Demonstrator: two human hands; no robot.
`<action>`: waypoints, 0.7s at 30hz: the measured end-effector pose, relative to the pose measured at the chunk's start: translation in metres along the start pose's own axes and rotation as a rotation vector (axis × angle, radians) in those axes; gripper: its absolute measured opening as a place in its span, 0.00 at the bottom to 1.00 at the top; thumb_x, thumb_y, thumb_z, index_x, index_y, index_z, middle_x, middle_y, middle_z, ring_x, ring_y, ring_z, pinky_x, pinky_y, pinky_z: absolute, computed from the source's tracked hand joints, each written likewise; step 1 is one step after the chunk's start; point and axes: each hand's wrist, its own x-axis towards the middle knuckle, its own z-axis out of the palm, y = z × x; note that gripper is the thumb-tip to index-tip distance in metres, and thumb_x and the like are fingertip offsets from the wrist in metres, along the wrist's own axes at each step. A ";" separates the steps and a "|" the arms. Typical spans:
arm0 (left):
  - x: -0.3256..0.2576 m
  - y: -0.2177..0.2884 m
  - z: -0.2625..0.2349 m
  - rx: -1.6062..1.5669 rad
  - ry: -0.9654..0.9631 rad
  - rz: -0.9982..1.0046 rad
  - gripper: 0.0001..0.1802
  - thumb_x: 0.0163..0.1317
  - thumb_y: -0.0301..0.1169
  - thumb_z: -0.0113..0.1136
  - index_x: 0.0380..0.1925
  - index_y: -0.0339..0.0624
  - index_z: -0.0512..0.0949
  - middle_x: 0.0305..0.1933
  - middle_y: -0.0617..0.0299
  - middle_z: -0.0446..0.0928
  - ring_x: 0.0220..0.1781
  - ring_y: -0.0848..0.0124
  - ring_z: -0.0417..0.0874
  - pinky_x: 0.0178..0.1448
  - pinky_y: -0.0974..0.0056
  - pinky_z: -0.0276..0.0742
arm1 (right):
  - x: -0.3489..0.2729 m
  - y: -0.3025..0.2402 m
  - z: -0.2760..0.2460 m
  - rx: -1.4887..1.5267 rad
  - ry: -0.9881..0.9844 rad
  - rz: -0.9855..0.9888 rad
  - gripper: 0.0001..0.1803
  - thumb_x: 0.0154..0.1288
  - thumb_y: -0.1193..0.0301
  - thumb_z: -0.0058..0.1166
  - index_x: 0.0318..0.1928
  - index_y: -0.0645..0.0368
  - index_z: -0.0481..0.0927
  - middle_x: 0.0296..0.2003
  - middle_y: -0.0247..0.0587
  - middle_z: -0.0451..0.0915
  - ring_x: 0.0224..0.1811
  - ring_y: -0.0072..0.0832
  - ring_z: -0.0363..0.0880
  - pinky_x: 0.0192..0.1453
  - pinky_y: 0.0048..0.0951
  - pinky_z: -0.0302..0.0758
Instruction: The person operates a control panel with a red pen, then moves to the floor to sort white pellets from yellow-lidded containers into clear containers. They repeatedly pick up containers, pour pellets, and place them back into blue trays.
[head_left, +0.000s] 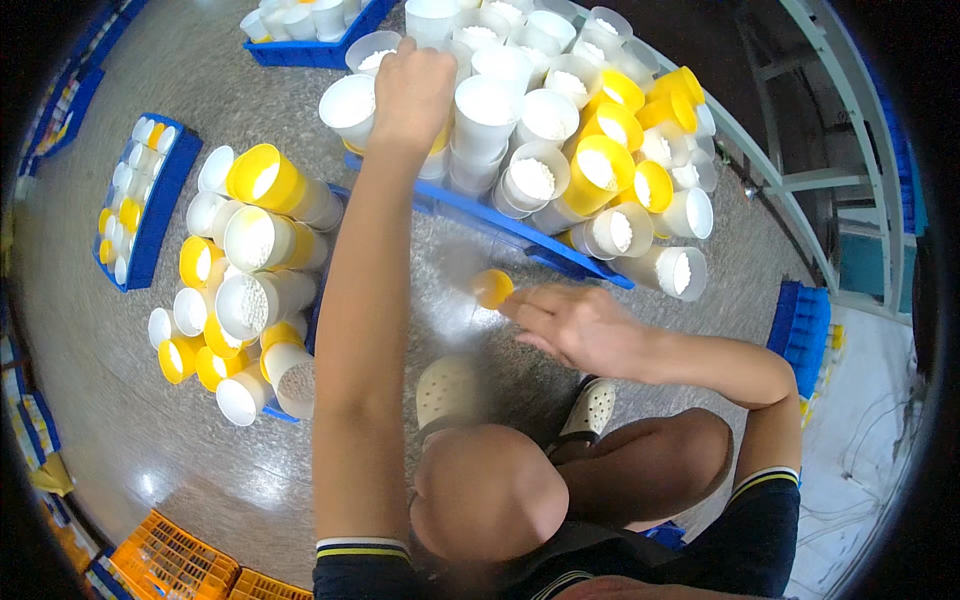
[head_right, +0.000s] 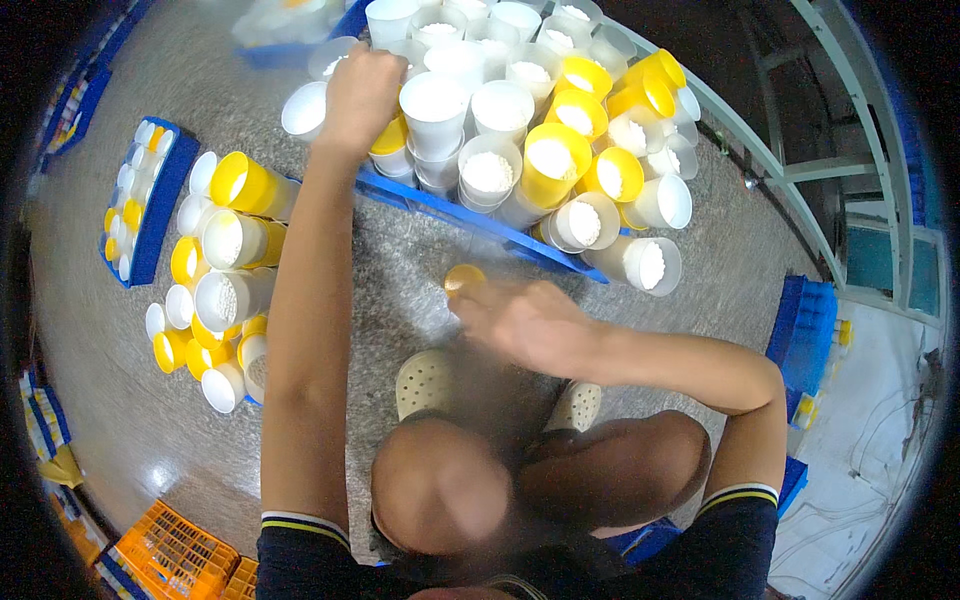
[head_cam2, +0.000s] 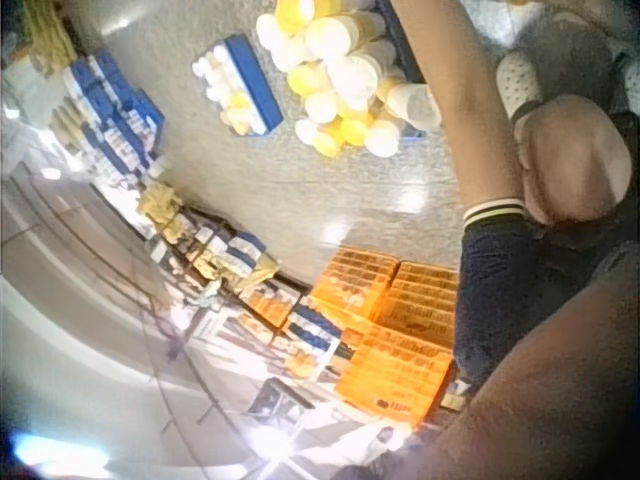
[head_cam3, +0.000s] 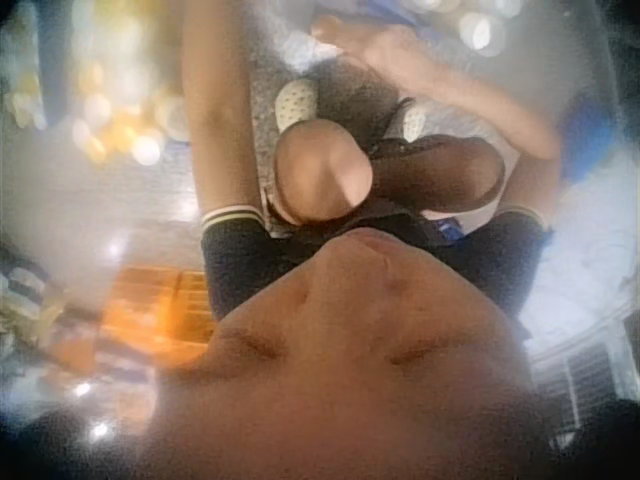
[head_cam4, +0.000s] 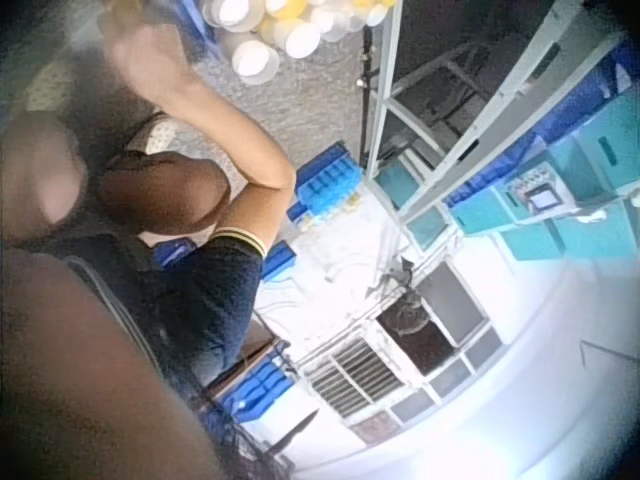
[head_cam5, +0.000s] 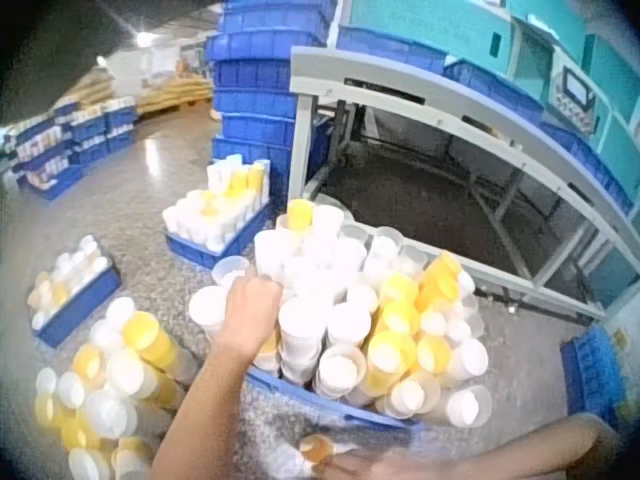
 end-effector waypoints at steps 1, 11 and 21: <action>0.000 -0.002 0.003 -0.010 0.022 0.015 0.05 0.53 0.25 0.62 0.25 0.42 0.87 0.33 0.54 0.86 0.45 0.58 0.84 0.52 0.54 0.80 | 0.005 0.002 -0.014 -0.039 0.053 -0.024 0.18 0.65 0.71 0.63 0.53 0.63 0.79 0.49 0.50 0.84 0.46 0.43 0.87 0.48 0.41 0.86; -0.035 0.015 -0.098 0.082 0.295 0.042 0.02 0.44 0.29 0.64 0.19 0.45 0.84 0.27 0.61 0.82 0.40 0.64 0.81 0.46 0.55 0.71 | 0.158 0.097 -0.124 -0.215 0.583 0.061 0.14 0.73 0.67 0.60 0.53 0.60 0.85 0.45 0.47 0.88 0.45 0.37 0.89 0.51 0.34 0.85; -0.199 0.068 -0.134 -0.200 -0.347 -0.102 0.04 0.45 0.31 0.62 0.20 0.44 0.82 0.28 0.56 0.78 0.38 0.59 0.79 0.45 0.56 0.70 | 0.296 0.135 -0.052 -0.526 -0.369 0.378 0.18 0.59 0.81 0.57 0.50 0.61 0.88 0.44 0.56 0.88 0.45 0.49 0.88 0.51 0.42 0.83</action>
